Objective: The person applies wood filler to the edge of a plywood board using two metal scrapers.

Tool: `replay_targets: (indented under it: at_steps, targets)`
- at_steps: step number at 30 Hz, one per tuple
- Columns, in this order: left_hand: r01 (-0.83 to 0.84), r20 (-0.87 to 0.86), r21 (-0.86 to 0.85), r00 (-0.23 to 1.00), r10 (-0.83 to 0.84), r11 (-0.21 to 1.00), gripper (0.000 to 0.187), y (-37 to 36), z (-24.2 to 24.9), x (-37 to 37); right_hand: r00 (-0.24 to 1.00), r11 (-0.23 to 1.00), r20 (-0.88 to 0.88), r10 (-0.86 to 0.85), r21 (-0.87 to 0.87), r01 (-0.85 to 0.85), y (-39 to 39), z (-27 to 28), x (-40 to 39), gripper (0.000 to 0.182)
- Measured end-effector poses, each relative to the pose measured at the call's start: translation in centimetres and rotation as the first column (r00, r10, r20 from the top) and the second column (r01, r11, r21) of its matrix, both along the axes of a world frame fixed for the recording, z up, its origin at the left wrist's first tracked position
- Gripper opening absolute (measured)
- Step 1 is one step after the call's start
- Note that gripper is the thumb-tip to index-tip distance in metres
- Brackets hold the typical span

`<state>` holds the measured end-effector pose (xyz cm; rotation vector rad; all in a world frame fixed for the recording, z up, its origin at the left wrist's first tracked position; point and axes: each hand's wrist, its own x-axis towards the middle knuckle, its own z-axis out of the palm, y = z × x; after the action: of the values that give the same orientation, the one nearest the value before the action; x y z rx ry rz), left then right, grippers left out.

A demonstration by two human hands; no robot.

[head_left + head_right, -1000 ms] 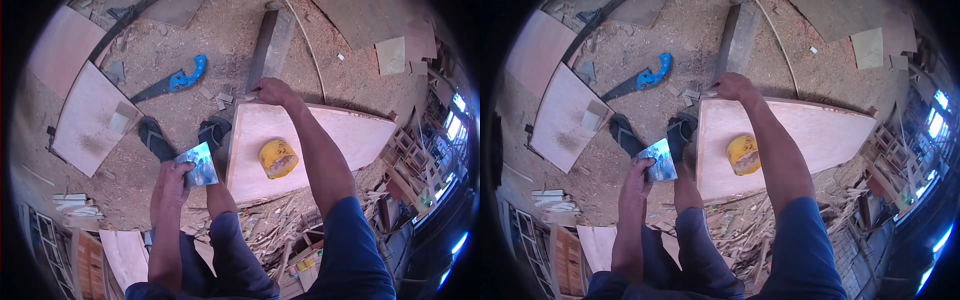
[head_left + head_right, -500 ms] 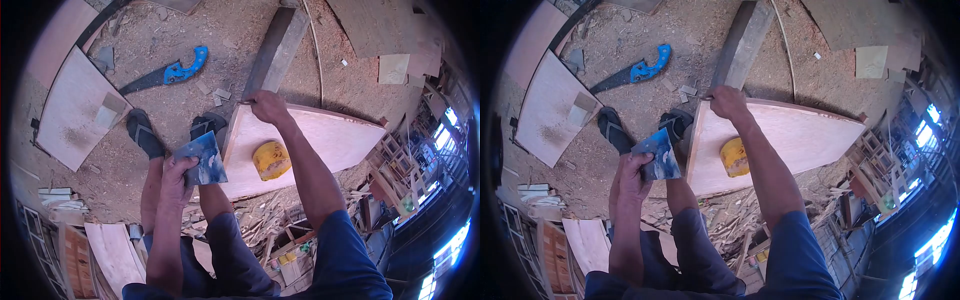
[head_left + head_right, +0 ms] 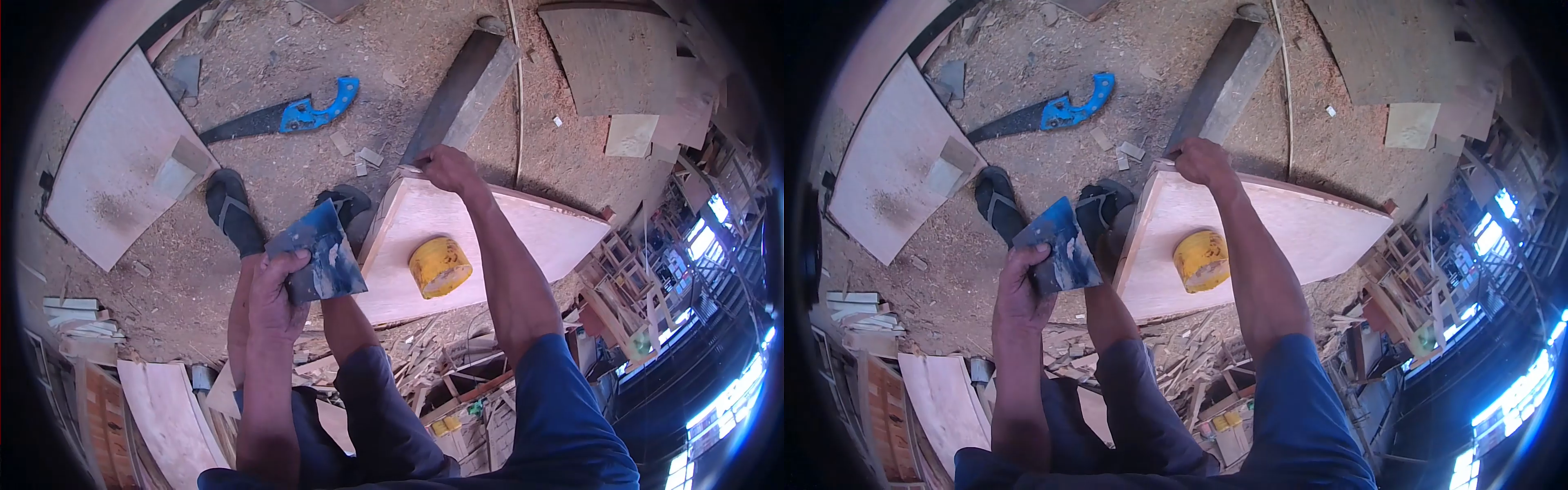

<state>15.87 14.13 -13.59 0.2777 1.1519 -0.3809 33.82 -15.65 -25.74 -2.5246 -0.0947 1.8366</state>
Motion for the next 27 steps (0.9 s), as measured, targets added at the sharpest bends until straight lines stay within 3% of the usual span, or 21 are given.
replay_targets:
  at_steps: [8, 10, 14, 17, 20, 23, 26, 27]
  targets:
    - [-0.13, -0.056, 0.085, 0.989, 0.135, 0.988, 0.033, 2.8, 0.2, -1.3, 0.999, 0.988, -0.049, 0.007, 0.153, 0.0, 0.2, 2.4, 1.3, 0.043]
    - [-0.191, -0.062, 0.118, 0.978, 0.2, 0.974, 0.031, 3.4, 0.3, -2.4, 0.999, 0.989, 0.053, -0.012, 0.147, 0.004, 1.0, 2.9, 2.2, 0.041]
    - [-0.332, -0.149, 0.142, 0.924, 0.352, 0.932, 0.025, 5.4, 1.6, -2.7, 0.982, 0.949, 0.092, -0.165, 0.285, 0.132, 0.4, 0.9, 0.8, 0.037]
    - [-0.398, -0.184, 0.116, 0.892, 0.414, 0.91, 0.019, 6.6, 1.9, -4.3, 0.996, 0.971, 0.073, 0.043, 0.231, -0.058, 1.4, 0.7, -0.4, 0.037]
    - [-0.408, -0.189, 0.084, 0.889, 0.416, 0.909, 0.019, 7.7, 1.8, -6.3, 0.984, 0.947, 0.0, -0.179, 0.272, 0.172, 0.7, -1.5, -1.8, 0.04]
    - [-0.455, -0.157, 0.069, 0.874, 0.46, 0.888, 0.022, 8.4, 1.6, -7.8, 0.982, 0.912, -0.023, -0.186, 0.368, 0.182, -2.5, -4.1, -3.3, 0.045]
    - [-0.473, -0.145, 0.076, 0.866, 0.479, 0.878, 0.026, 9.1, 1.7, -8.6, 0.993, 0.955, 0.097, -0.06, 0.294, 0.029, -1.3, -1.5, -4.9, 0.049]
    - [-0.481, -0.139, 0.07, 0.863, 0.486, 0.874, 0.027, 9.2, 1.7, -8.7, 0.985, 0.907, 0.168, 0.024, 0.411, -0.093, -0.9, -0.9, -5.4, 0.055]
